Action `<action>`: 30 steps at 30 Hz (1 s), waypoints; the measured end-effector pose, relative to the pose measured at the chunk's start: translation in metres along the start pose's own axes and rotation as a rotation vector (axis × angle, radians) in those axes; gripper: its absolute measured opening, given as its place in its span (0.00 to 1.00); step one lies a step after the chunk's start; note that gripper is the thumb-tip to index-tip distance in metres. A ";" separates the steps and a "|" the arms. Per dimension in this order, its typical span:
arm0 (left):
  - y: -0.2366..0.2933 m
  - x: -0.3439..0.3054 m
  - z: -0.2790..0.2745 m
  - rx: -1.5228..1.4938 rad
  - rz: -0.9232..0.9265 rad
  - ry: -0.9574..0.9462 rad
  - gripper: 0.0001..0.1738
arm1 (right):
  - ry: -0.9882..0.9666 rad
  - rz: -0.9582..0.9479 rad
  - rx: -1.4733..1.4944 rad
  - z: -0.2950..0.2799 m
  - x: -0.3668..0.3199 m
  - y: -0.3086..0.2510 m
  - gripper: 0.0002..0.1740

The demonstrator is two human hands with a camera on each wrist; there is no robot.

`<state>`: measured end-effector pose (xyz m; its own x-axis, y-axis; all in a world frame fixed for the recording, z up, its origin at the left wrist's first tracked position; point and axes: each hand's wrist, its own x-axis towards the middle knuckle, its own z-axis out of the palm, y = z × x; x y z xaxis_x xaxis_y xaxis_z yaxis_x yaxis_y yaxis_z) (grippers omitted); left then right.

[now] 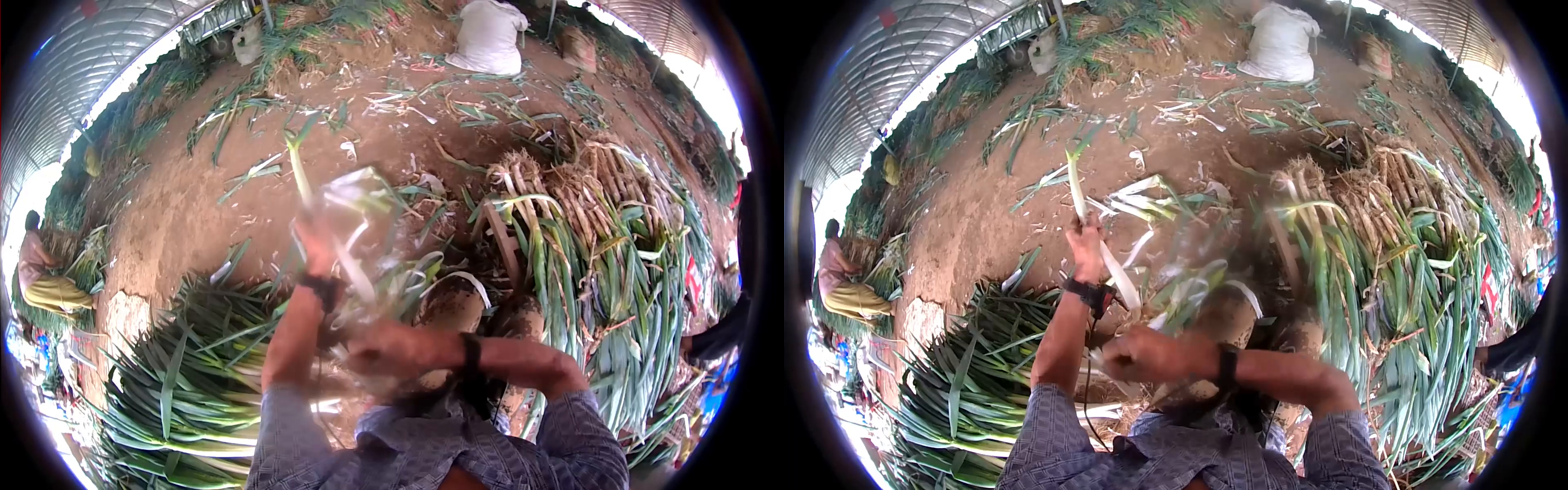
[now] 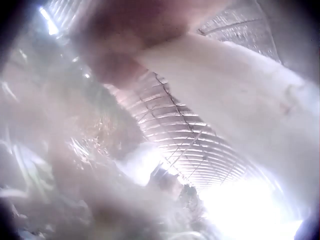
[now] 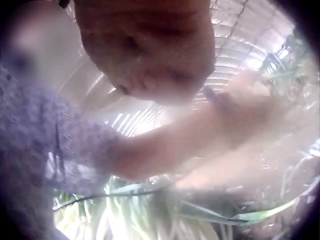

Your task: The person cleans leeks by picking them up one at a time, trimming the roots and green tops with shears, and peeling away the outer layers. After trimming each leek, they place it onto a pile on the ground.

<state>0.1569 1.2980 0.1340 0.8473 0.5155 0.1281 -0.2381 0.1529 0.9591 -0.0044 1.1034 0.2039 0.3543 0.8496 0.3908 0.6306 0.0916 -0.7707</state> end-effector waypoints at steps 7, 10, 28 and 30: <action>-0.011 -0.012 -0.061 -0.072 0.385 0.221 0.08 | 0.331 0.401 -0.652 -0.118 -0.070 0.070 0.17; 0.070 -0.048 -0.106 0.141 0.394 0.328 0.07 | 0.716 0.506 0.113 -0.119 -0.134 0.126 0.21; 0.021 -0.213 -0.490 1.084 0.455 0.654 0.32 | 1.070 0.636 0.030 -0.062 -0.245 0.042 0.11; -0.025 -0.142 -0.451 0.703 0.609 0.081 0.37 | 1.203 0.675 0.044 -0.058 -0.275 0.025 0.10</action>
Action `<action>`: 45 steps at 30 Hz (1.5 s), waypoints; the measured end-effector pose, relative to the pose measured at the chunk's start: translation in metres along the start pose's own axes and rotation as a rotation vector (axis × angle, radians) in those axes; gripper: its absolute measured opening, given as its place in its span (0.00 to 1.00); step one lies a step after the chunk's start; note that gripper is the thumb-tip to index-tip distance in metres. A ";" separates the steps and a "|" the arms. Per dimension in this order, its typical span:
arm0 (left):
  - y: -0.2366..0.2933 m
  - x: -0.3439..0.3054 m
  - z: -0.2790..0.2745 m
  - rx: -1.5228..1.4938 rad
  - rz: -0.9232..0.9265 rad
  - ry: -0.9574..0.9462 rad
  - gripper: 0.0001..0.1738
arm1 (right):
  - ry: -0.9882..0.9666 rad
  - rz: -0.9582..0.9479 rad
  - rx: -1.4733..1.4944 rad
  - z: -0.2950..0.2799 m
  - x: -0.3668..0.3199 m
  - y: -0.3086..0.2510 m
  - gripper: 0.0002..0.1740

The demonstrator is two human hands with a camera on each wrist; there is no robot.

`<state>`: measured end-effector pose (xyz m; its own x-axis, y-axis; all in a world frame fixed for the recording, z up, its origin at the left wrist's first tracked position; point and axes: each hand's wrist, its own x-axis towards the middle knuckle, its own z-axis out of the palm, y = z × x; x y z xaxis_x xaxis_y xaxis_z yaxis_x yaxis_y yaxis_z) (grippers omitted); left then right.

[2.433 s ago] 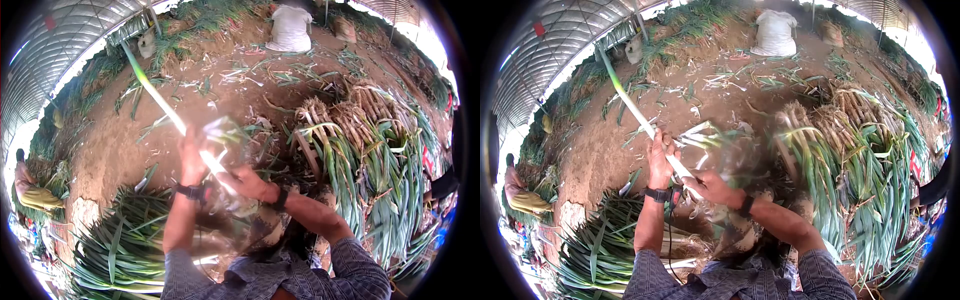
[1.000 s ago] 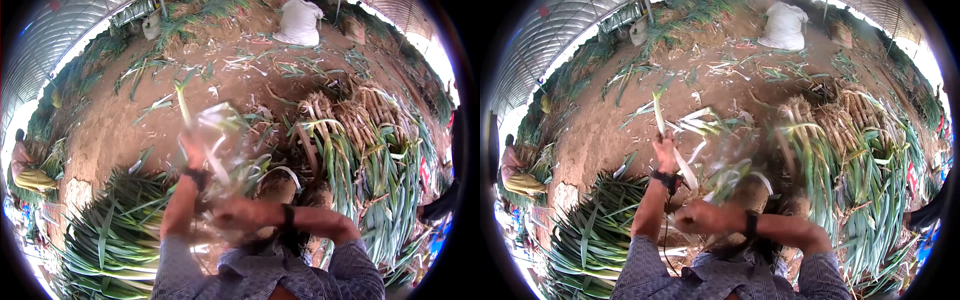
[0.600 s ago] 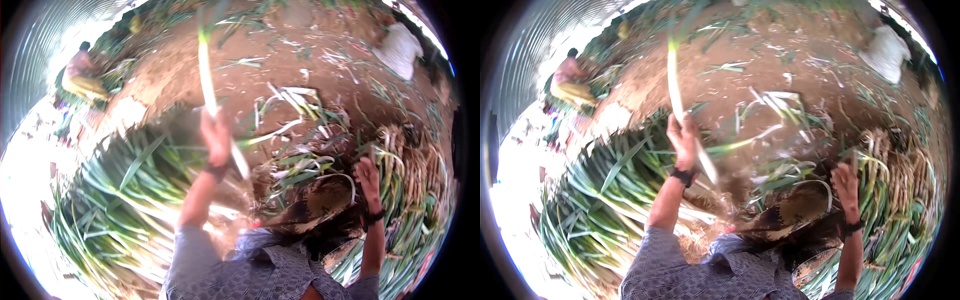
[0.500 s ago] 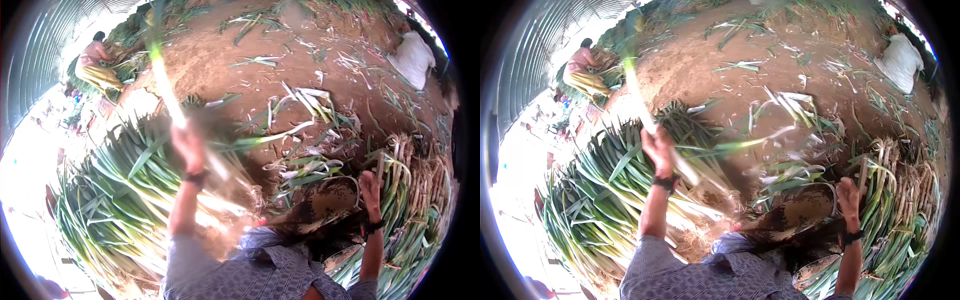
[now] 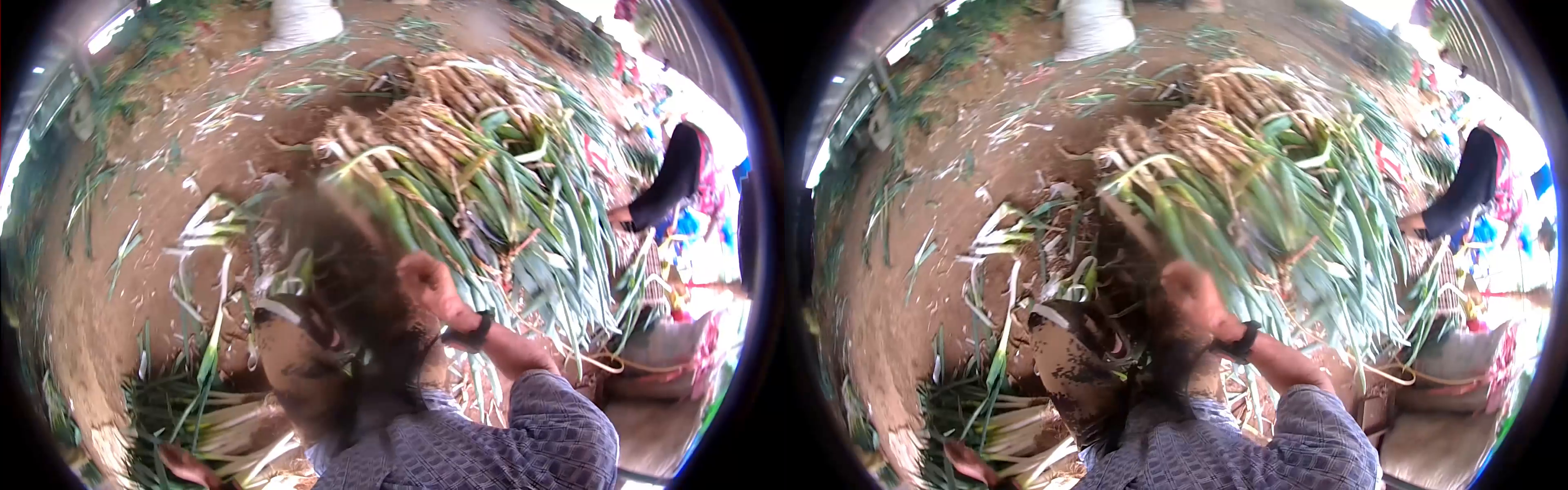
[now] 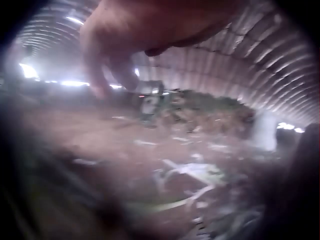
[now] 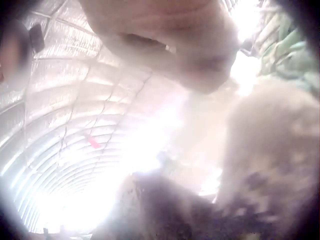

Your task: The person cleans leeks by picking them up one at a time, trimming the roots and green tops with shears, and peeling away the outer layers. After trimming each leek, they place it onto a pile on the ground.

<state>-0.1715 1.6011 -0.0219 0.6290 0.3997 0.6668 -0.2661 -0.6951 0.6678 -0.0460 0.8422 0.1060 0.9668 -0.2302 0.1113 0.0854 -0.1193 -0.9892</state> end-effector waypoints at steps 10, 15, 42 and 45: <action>0.403 0.101 0.505 -0.720 -0.538 -1.147 0.19 | 0.288 0.049 -0.612 -0.160 -0.055 0.055 0.03; 0.456 0.005 0.562 -0.733 -0.364 -1.670 0.12 | 0.299 0.232 -1.127 -0.183 -0.042 0.085 0.15; 0.501 -0.043 0.524 -1.480 -0.307 -1.486 0.36 | 0.041 0.336 -0.642 -0.051 0.000 -0.090 0.09; 0.495 -0.048 0.524 -1.377 -0.420 -1.486 0.27 | -0.075 0.327 -0.626 -0.044 -0.003 -0.090 0.15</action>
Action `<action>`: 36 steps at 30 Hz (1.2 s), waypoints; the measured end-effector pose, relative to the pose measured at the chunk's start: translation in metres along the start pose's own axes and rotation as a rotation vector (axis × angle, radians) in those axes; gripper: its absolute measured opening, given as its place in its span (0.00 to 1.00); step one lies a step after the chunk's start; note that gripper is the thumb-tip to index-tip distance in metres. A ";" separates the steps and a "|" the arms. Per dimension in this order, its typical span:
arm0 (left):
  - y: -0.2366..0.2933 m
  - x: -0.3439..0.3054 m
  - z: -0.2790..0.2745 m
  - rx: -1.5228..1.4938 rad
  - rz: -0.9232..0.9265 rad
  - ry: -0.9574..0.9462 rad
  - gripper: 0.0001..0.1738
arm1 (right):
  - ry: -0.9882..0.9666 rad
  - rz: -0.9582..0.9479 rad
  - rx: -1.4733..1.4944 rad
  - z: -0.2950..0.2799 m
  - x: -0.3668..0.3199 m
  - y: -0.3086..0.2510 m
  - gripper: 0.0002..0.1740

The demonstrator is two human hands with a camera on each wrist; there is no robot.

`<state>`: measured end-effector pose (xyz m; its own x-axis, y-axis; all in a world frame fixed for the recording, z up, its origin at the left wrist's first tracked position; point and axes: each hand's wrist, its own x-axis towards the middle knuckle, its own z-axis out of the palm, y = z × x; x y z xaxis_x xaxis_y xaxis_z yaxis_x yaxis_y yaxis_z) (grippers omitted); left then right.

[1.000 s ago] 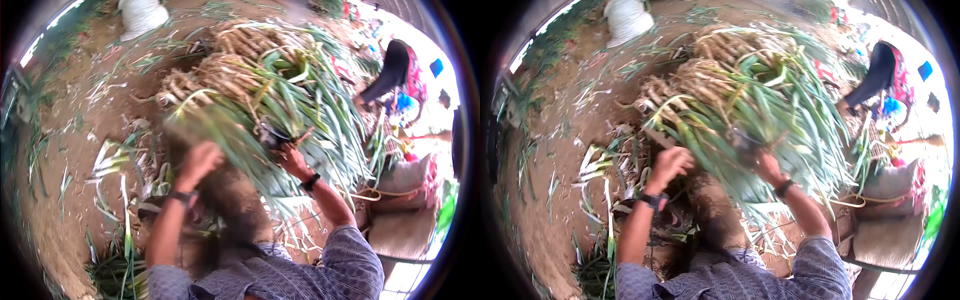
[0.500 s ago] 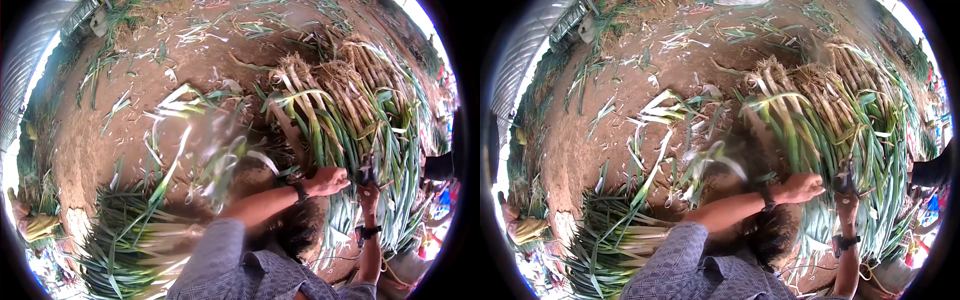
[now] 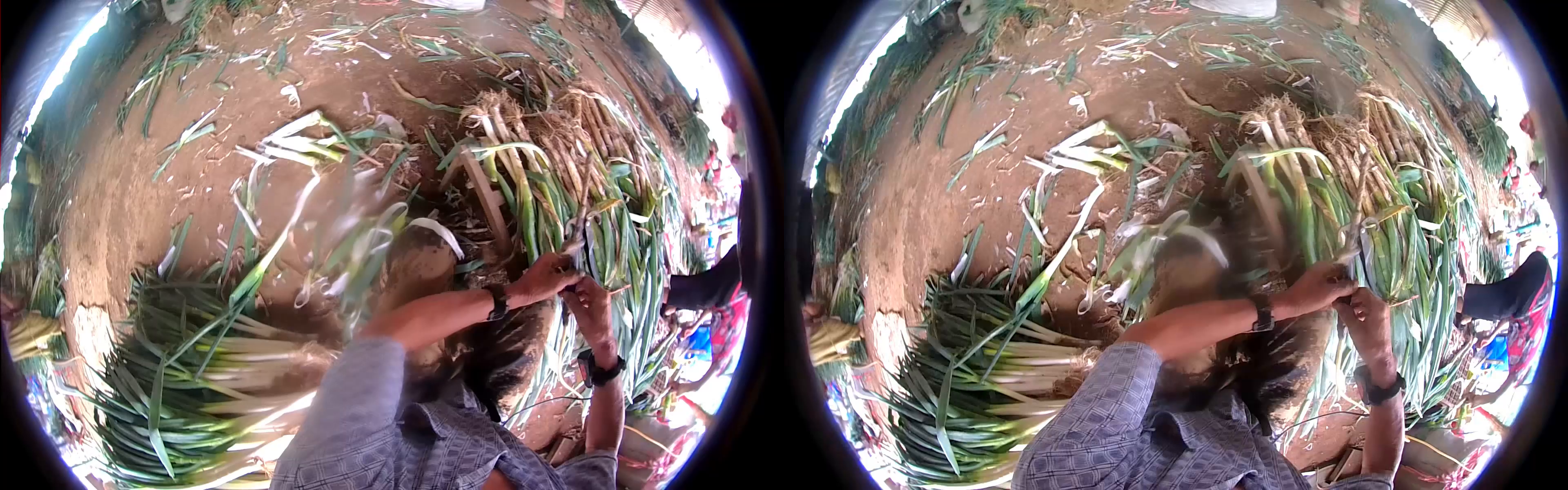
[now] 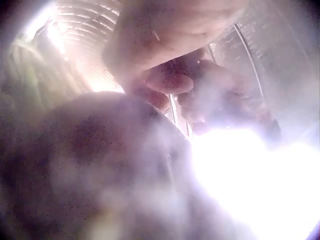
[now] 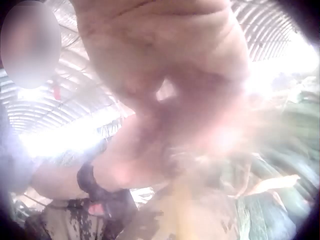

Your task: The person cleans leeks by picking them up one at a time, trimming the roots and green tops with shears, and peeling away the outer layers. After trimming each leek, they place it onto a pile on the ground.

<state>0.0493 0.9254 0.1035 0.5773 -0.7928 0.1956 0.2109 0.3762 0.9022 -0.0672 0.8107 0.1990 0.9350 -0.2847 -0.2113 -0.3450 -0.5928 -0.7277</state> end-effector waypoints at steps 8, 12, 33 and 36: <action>0.023 -0.016 0.001 -0.273 -0.128 0.181 0.14 | 0.322 -0.266 -0.639 0.025 -0.006 -0.045 0.51; 0.020 -0.014 0.007 -0.028 0.013 0.006 0.14 | 0.242 -0.320 -0.650 0.004 -0.016 -0.024 0.43; -0.147 0.099 -0.126 0.566 -0.208 0.561 0.23 | 0.081 -0.080 -0.478 -0.058 -0.064 0.131 0.21; -0.141 0.107 -0.125 0.440 -0.207 0.609 0.21 | 0.150 -0.197 -0.397 -0.059 -0.058 0.137 0.20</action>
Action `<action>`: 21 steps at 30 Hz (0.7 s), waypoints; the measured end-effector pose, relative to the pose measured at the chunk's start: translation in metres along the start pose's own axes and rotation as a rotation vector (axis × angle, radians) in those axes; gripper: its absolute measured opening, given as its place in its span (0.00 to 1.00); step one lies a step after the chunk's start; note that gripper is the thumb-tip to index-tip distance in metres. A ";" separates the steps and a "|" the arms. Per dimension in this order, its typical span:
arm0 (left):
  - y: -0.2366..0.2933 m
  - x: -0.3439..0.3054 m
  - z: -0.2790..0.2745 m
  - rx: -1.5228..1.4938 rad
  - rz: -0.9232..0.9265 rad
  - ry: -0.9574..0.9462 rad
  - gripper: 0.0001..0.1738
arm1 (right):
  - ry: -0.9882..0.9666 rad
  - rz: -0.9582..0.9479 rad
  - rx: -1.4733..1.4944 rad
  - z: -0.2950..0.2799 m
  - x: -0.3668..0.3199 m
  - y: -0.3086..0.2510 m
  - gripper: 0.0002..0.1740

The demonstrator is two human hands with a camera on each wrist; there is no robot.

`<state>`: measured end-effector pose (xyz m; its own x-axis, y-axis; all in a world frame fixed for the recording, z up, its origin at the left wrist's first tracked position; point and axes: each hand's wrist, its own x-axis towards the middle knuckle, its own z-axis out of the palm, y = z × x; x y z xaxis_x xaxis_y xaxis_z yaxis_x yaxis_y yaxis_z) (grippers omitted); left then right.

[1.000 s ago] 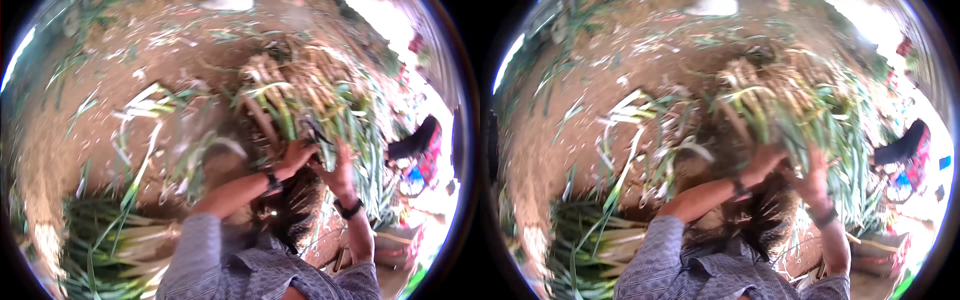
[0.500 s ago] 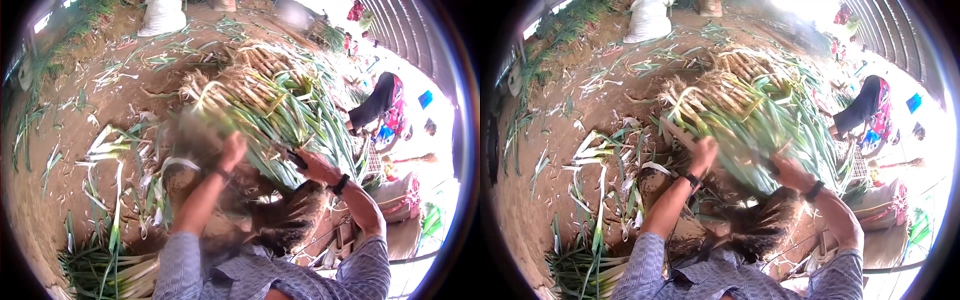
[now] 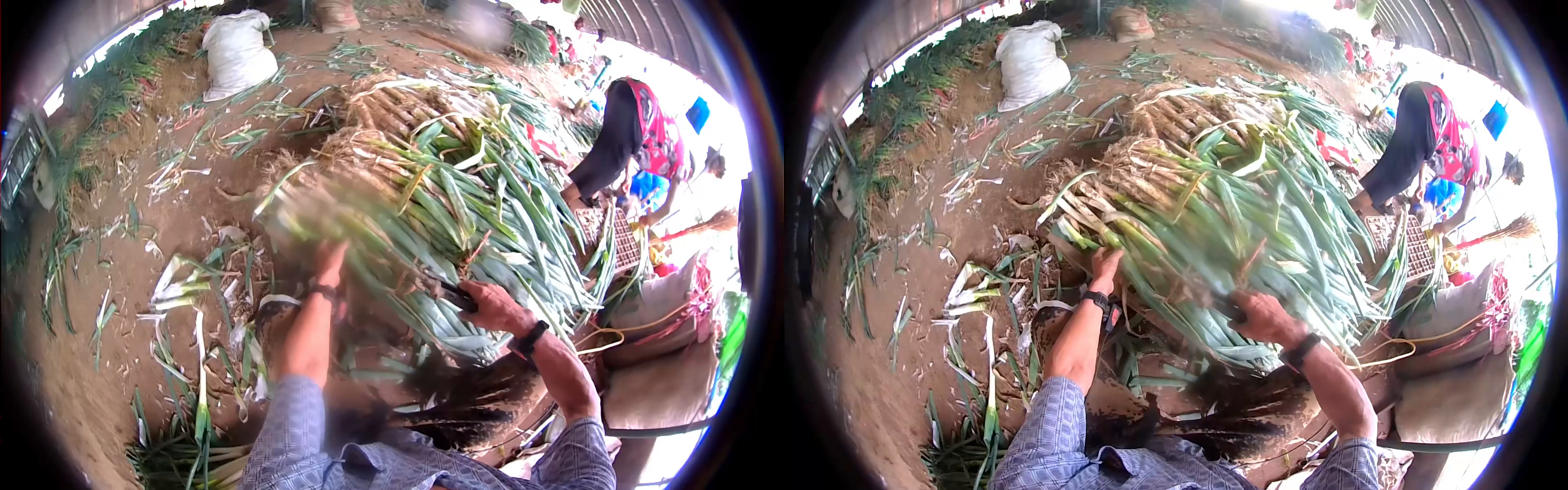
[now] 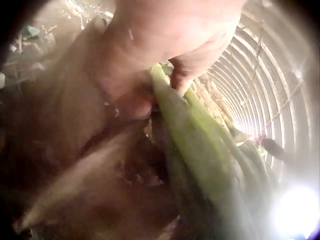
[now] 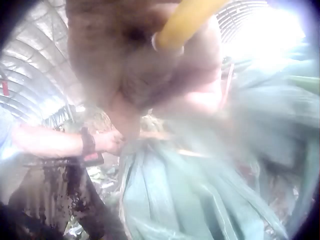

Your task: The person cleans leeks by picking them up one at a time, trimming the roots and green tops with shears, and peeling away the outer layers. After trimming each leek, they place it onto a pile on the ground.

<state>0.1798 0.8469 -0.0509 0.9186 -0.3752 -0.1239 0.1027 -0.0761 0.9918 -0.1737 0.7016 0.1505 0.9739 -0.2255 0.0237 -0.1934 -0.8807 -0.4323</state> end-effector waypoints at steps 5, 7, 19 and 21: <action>0.036 -0.047 -0.007 -0.033 -0.176 -0.246 0.16 | -0.034 0.089 0.026 0.014 0.020 0.008 0.27; 0.011 -0.074 -0.008 0.043 -0.115 -0.358 0.12 | -0.002 -0.023 0.012 0.027 0.019 0.007 0.25; -0.008 -0.150 -0.027 -0.047 -0.200 -0.421 0.13 | -0.137 -0.099 0.059 0.057 0.004 -0.010 0.19; -0.008 -0.151 -0.028 -0.053 -0.233 -0.430 0.13 | -0.151 -0.045 0.025 0.057 -0.001 -0.014 0.20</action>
<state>0.0512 0.9299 -0.0391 0.6295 -0.7020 -0.3332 0.3161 -0.1603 0.9351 -0.1648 0.7375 0.1051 0.9887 -0.1191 -0.0915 -0.1479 -0.8777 -0.4558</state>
